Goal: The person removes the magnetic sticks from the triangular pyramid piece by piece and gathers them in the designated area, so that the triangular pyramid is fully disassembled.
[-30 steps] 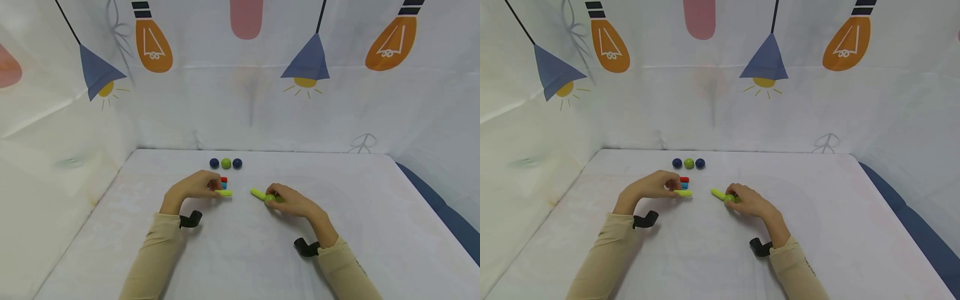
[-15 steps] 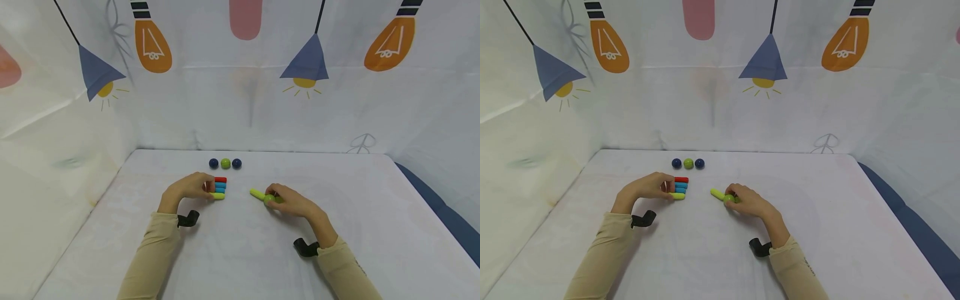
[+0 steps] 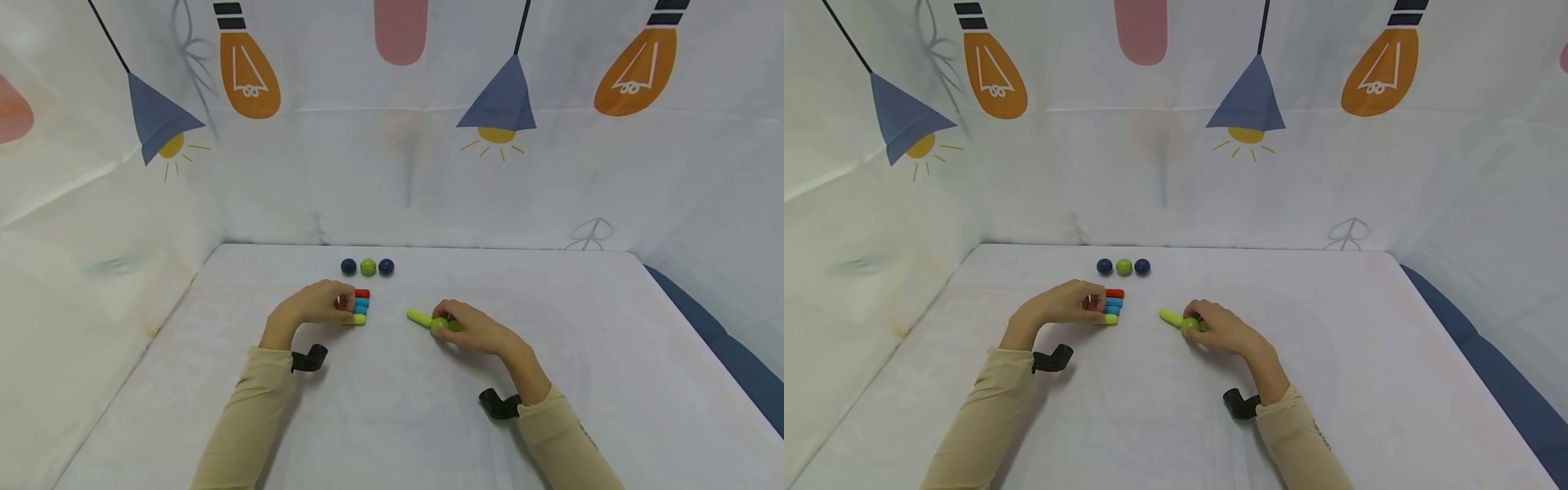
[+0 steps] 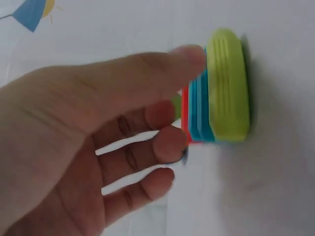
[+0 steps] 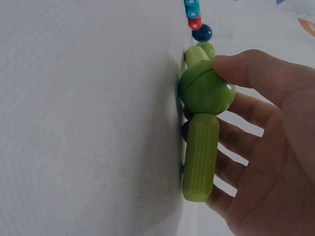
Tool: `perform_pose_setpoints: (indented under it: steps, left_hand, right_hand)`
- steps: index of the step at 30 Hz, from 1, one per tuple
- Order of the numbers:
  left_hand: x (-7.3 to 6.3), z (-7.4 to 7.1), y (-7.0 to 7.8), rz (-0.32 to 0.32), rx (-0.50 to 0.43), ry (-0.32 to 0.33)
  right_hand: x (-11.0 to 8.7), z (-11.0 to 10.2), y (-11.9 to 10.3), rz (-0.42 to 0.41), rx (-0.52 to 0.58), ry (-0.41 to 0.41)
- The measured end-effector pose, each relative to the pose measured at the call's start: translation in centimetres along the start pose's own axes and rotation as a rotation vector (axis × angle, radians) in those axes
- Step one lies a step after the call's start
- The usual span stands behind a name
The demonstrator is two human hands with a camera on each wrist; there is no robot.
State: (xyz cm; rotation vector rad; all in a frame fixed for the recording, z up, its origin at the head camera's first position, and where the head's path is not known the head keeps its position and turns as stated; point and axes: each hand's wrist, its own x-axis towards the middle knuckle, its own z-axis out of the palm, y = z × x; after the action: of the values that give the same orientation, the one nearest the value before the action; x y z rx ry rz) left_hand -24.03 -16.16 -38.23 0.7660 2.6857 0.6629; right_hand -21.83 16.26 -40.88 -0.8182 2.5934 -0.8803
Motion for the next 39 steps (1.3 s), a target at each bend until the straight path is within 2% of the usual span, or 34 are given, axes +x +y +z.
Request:
perform_pose_setpoints:
  steps: [5, 7, 10, 15, 19, 24, 32, 34, 36, 39]
  left_hand:
    - [1.4, 1.8, 3.0, 0.138, 0.099, 0.099]
    - [2.0, 2.9, 4.4, 0.153, 0.14, 0.119]
    - [2.7, 4.4, 5.9, 0.146, 0.161, 0.114]
    - [3.4, 6.2, 6.7, 0.161, 0.223, 0.075]
    - [3.5, 6.8, 6.8, 0.175, 0.252, 0.087]
    - [3.5, 6.7, 6.7, 0.187, 0.213, 0.099]
    - [3.2, 5.7, 6.0, 0.254, 0.187, 0.037]
    - [3.0, 5.2, 5.6, 0.23, 0.155, -0.006]
    - [2.7, 4.6, 5.2, 0.18, 0.124, -0.046]
    - [2.3, 3.5, 4.2, 0.126, 0.087, -0.065]
  right_hand:
    - [0.1, 0.1, 0.2, -0.043, -0.005, -0.032]
    - [0.1, 0.1, 0.3, -0.065, -0.004, -0.04]
    - [0.1, 0.2, 0.4, -0.096, 0.001, -0.04]
    - [0.0, 0.3, 0.4, -0.112, 0.016, -0.042]
    - [0.0, 0.4, 0.5, -0.11, 0.016, -0.044]
    - [0.1, 0.4, 0.6, -0.108, 0.01, -0.043]
    - [-0.1, 0.2, 0.4, -0.132, 0.021, -0.076]
    - [-0.2, 0.2, 0.3, -0.124, 0.026, -0.079]
    - [-0.2, 0.1, 0.2, -0.109, 0.031, -0.074]
    - [-0.2, 0.1, 0.2, -0.093, 0.041, -0.065]
